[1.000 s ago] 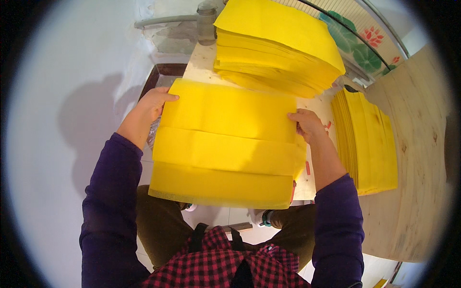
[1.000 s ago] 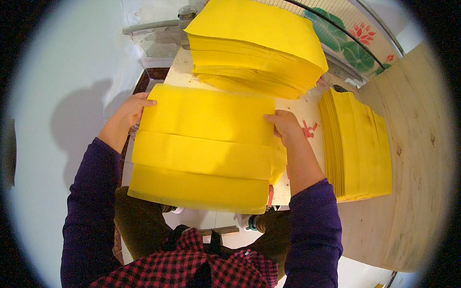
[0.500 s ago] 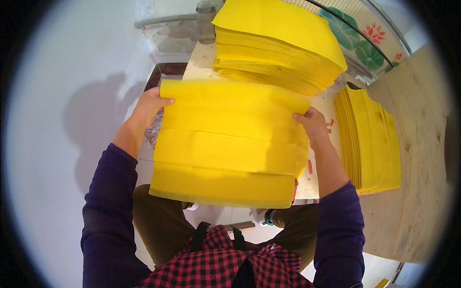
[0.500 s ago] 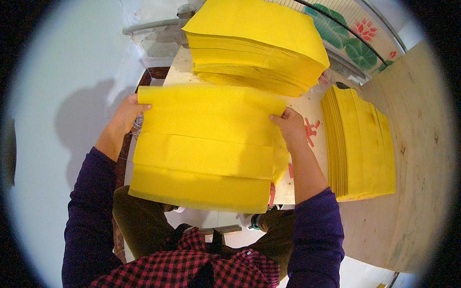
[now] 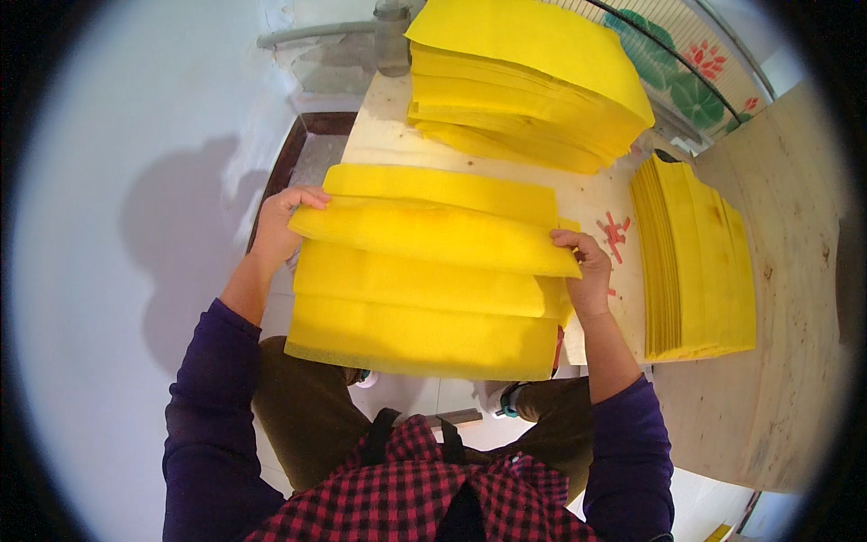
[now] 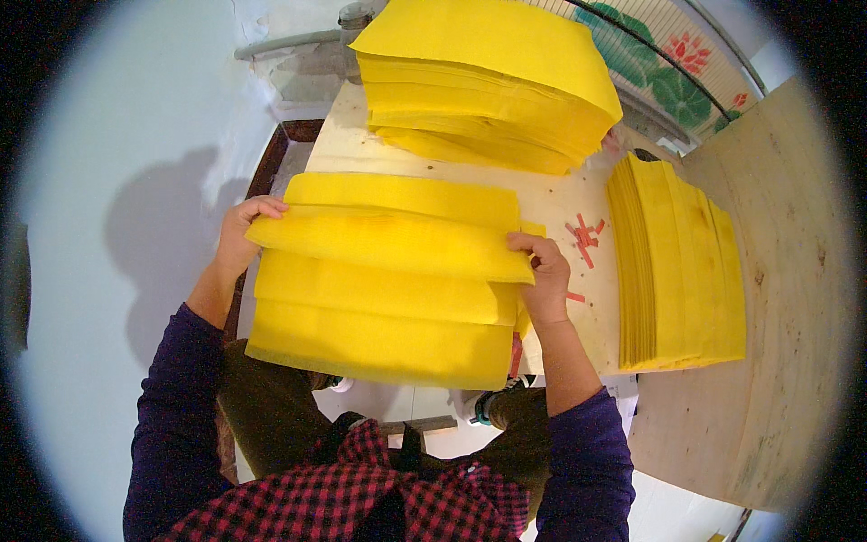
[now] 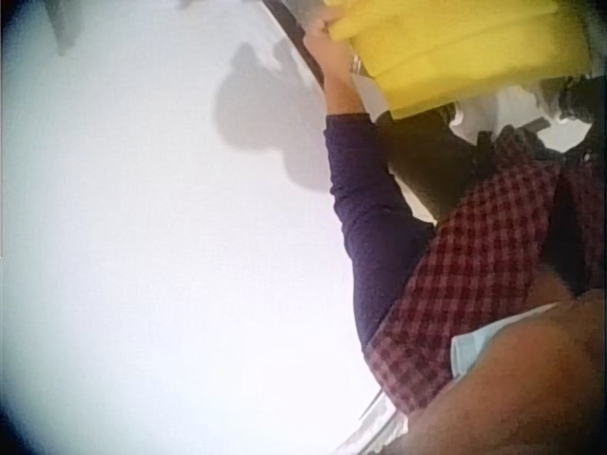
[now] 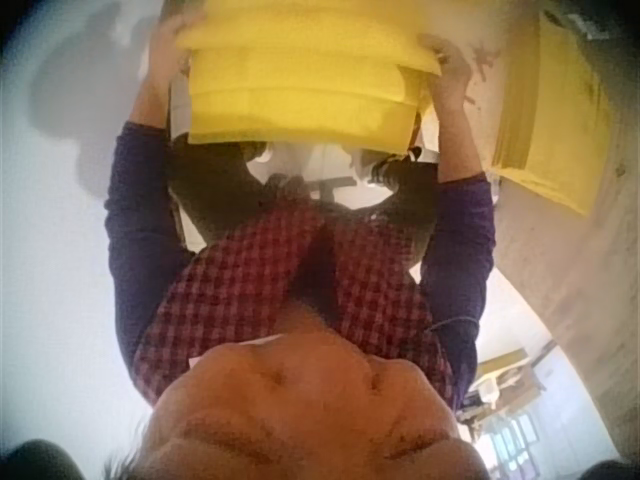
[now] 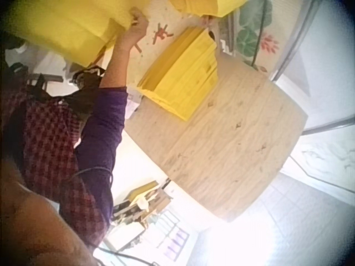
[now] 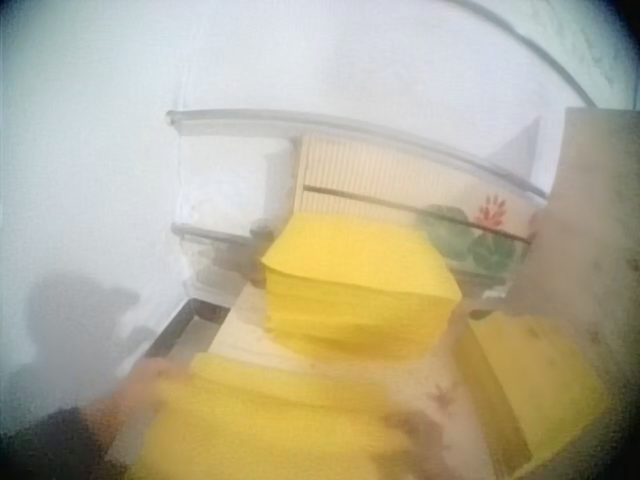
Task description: The person folds large yellow sheets of paper in half by hand on a table, then stacks the folded sheets into a growing pile. The process is repeated continuously with each new sheet.
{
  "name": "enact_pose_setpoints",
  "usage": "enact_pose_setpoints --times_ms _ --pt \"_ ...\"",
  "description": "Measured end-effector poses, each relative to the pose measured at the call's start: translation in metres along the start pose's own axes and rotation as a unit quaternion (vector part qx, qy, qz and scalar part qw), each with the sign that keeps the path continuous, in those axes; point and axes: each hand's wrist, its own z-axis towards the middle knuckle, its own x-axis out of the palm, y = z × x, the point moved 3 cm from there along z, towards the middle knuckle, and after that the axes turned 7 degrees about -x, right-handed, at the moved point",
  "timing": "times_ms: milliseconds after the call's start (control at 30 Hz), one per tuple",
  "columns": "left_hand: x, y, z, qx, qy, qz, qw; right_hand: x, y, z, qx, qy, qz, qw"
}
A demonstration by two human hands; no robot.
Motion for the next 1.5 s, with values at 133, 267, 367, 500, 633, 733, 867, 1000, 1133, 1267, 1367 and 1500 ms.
enact_pose_setpoints --times_ms 133,267,367,500,633,733,867,1000,1133,1267,1367,1500 --pt "-0.003 -0.003 -0.011 0.074 -0.02 0.037 0.996 0.002 0.0 -0.009 -0.06 0.032 -0.056 0.996" --pt "-0.004 -0.009 -0.02 0.106 -0.016 0.097 0.989 0.003 0.0 -0.012 -0.096 0.05 -0.078 0.991" --pt "-0.003 -0.015 -0.024 0.121 -0.012 0.135 0.983 0.005 -0.002 -0.013 -0.107 0.052 -0.046 0.992" --pt "-0.008 -0.021 -0.027 0.105 -0.003 0.172 0.979 0.005 -0.004 -0.014 -0.105 0.056 -0.032 0.992" --pt "-0.024 -0.034 -0.023 0.14 -0.031 0.211 0.967 0.005 -0.005 -0.014 -0.108 0.056 -0.061 0.991" --pt "-0.028 -0.049 -0.018 0.13 -0.069 0.203 0.968 0.005 -0.008 -0.013 -0.1 0.053 -0.04 0.993" --pt "0.004 -0.072 -0.007 0.117 -0.017 0.208 0.971 0.005 -0.009 -0.014 -0.095 0.048 -0.049 0.993" --pt "0.057 -0.087 -0.006 0.101 0.082 0.313 0.941 0.005 -0.009 -0.014 -0.098 0.046 -0.051 0.993" --pt "0.089 -0.087 -0.011 0.053 0.125 0.39 0.911 0.005 -0.01 -0.016 -0.103 0.058 -0.048 0.992" --pt "0.094 -0.084 -0.021 0.024 0.15 0.392 0.907 0.003 -0.012 -0.018 -0.077 0.049 -0.053 0.994" --pt "0.094 -0.083 -0.026 0.025 0.143 0.396 0.907 0.004 -0.012 -0.02 -0.056 0.032 -0.028 0.998" --pt "0.096 -0.081 -0.029 -0.001 0.142 0.393 0.908 -0.002 -0.005 -0.026 -0.01 0.007 0.013 1.0"
